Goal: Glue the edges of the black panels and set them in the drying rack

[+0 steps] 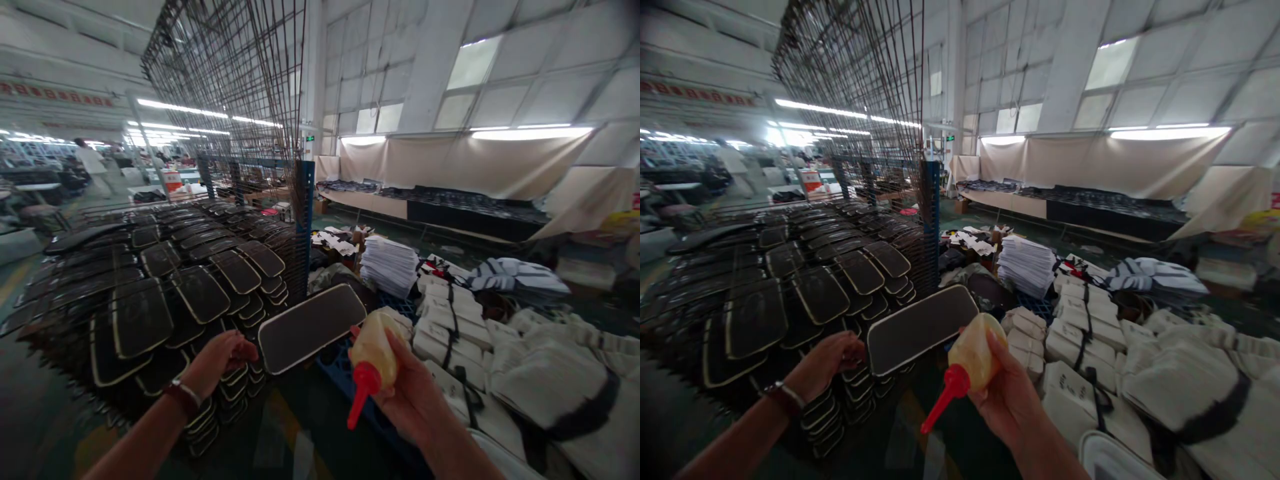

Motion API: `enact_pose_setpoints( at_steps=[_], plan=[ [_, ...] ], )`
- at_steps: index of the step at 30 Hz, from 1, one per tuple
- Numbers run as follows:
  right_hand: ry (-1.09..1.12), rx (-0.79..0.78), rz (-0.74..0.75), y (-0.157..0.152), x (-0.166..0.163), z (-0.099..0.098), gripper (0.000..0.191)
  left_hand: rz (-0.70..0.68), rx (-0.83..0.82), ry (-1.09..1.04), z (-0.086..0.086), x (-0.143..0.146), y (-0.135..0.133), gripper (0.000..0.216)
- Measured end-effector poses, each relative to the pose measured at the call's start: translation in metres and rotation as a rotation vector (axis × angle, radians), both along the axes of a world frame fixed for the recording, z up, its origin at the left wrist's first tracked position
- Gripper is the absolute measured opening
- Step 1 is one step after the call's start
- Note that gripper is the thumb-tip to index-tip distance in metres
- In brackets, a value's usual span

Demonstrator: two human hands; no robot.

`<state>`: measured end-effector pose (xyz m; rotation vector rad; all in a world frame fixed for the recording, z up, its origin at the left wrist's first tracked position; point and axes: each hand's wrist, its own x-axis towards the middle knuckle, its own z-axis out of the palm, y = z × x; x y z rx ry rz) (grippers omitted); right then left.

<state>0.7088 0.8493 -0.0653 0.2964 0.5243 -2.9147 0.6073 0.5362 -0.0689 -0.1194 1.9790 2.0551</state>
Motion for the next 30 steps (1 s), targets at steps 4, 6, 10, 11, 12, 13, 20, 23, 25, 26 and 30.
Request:
enact_pose_setpoints(
  at_steps=[4, 6, 10, 11, 12, 13, 20, 23, 25, 26, 30],
  plan=[
    [0.019, 0.047, 0.072, -0.002, -0.002, -0.001, 0.061, -0.088, -0.154, 0.124, 0.042, -0.021, -0.002, 0.030],
    [0.024, 0.082, 0.101, -0.005, -0.004, -0.001, 0.059, -0.153, -0.176, 0.164, 0.061, -0.022, 0.006, 0.013],
    [0.014, 0.122, 0.124, -0.009, -0.006, -0.002, 0.056, -0.405, -0.106, 0.009, 0.080, -0.014, 0.027, 0.025],
    [0.007, 0.126, 0.126, -0.009, -0.007, -0.003, 0.055, -0.476, -0.107, -0.044, 0.080, -0.013, 0.032, 0.027],
    [-0.002, 0.130, 0.127, -0.010, -0.007, -0.004, 0.055, -0.530, -0.116, -0.084, 0.078, -0.012, 0.037, 0.028],
    [-0.017, 0.137, 0.129, -0.011, -0.007, -0.005, 0.055, -0.569, -0.132, -0.111, 0.074, -0.012, 0.041, 0.028],
    [-0.115, 0.194, -0.045, -0.001, -0.010, -0.004, 0.079, -0.697, -0.169, -0.139, 0.034, -0.021, 0.038, 0.038],
    [-0.056, 0.278, -0.196, 0.018, -0.013, 0.011, 0.081, -0.749, -0.178, -0.126, 0.039, -0.016, 0.023, 0.034],
    [-0.001, 0.357, -0.349, 0.030, -0.018, 0.022, 0.075, -0.786, -0.180, -0.128, 0.046, -0.010, 0.014, 0.032],
    [0.036, 0.403, -0.421, 0.034, -0.021, 0.027, 0.070, -0.802, -0.179, -0.130, 0.049, -0.007, 0.011, 0.031],
    [0.212, 0.596, -0.559, 0.037, -0.030, 0.036, 0.052, -0.866, -0.143, -0.129, 0.055, 0.002, 0.006, 0.030]
  ],
)
